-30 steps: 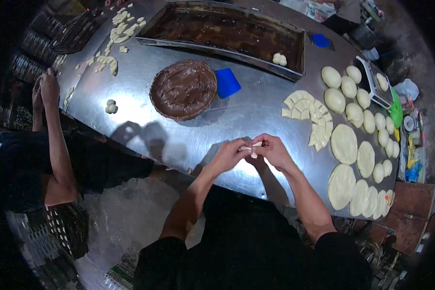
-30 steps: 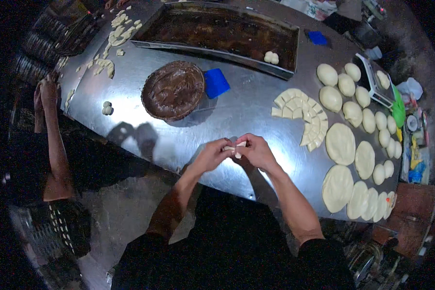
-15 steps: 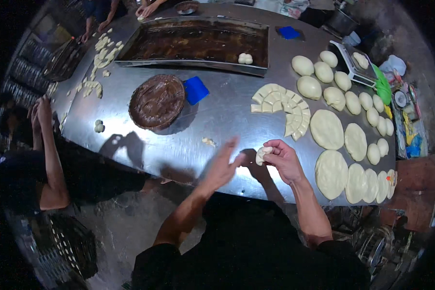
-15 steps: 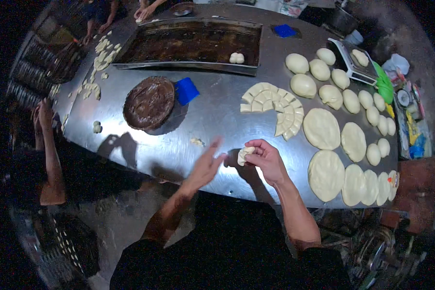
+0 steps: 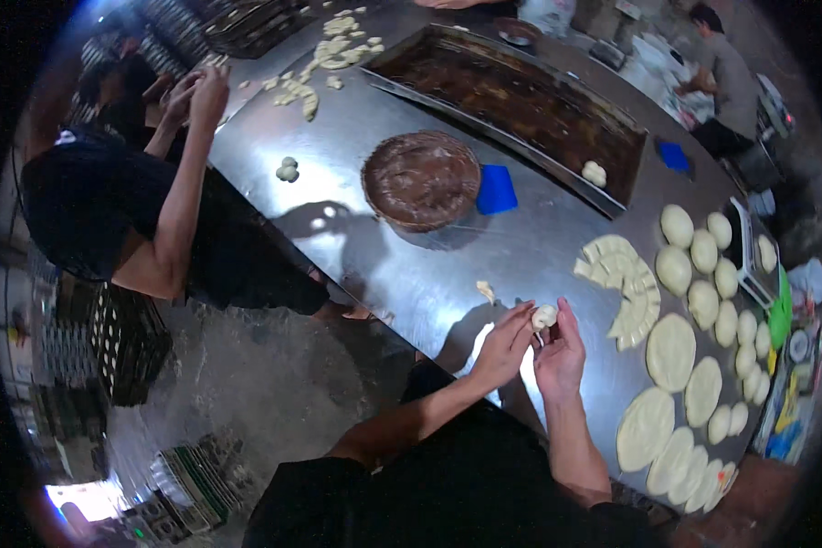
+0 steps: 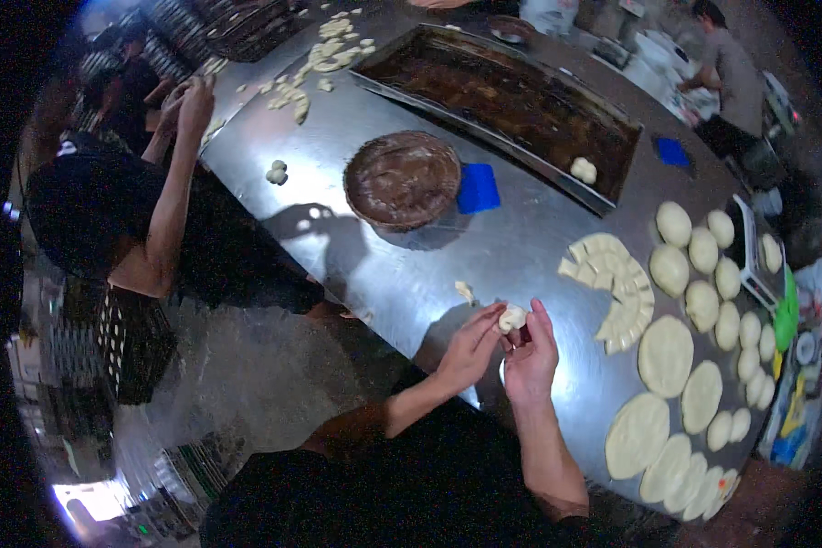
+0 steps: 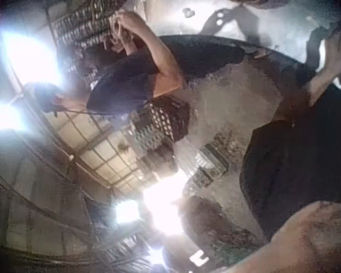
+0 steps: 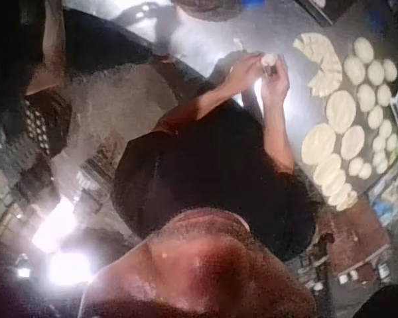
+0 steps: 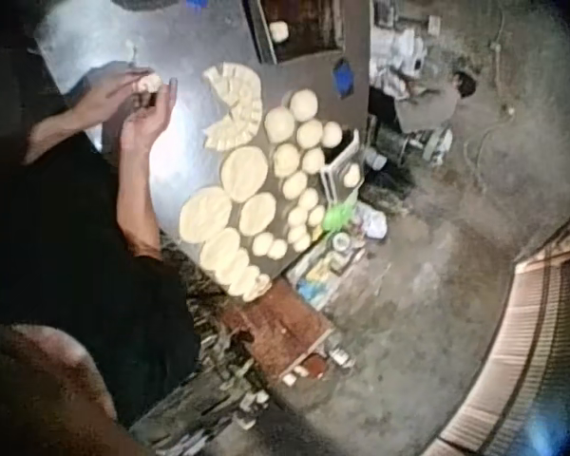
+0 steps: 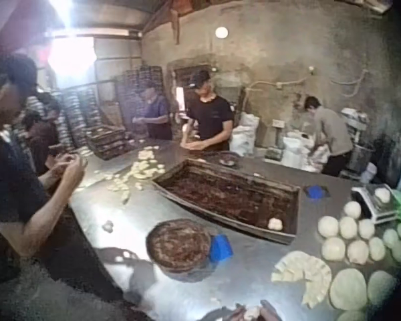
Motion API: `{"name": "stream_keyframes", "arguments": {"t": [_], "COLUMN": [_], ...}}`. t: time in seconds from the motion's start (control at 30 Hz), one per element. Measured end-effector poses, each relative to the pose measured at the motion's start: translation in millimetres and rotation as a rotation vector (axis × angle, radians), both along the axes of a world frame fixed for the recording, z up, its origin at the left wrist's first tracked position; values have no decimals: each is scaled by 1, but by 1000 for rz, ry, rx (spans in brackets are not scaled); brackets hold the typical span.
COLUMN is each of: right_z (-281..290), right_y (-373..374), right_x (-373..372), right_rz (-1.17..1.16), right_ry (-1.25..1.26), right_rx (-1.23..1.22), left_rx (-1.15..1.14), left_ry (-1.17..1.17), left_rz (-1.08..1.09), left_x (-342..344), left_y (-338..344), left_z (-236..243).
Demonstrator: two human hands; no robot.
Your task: The person fills and shapes dough pieces with chocolate paste by hand, cuts dough using a manual dividing machine, and presses a portion of flattened dough into a round metal pan.
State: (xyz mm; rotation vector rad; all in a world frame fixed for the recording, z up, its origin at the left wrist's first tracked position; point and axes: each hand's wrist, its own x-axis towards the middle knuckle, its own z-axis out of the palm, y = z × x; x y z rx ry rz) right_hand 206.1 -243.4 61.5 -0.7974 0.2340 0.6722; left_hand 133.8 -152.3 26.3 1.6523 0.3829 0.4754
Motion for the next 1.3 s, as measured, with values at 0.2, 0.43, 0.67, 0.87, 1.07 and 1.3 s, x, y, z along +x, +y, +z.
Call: {"name": "stream_keyframes", "arguments": {"t": [0.2, 0.43, 0.67, 0.87, 1.07, 1.3], "right_z": [-34, -35, -18, -31, -4, 7], "right_y": [104, 245, 286, 278, 241, 91], "right_x": [39, 129, 143, 144, 116, 62], "right_rz": [313, 731, 1574, 1609, 1343, 833], "right_ry": [-377, -2162, -2092, -2106, -819, -65], "right_rx": [-298, -759, -889, -923, -676, -84], "left_rx": [242, 251, 68, -291, -966, -1023], "left_ry": [95, 254, 394, 272, -70, -152], "left_rz": [91, 233, 339, 243, 190, 310], "left_x": [-40, -112, -155, -120, -39, -19], "left_y": [66, 164, 200, 188, 152, 87], "left_z": [6, -23, -28, -37, -34, -17]}}
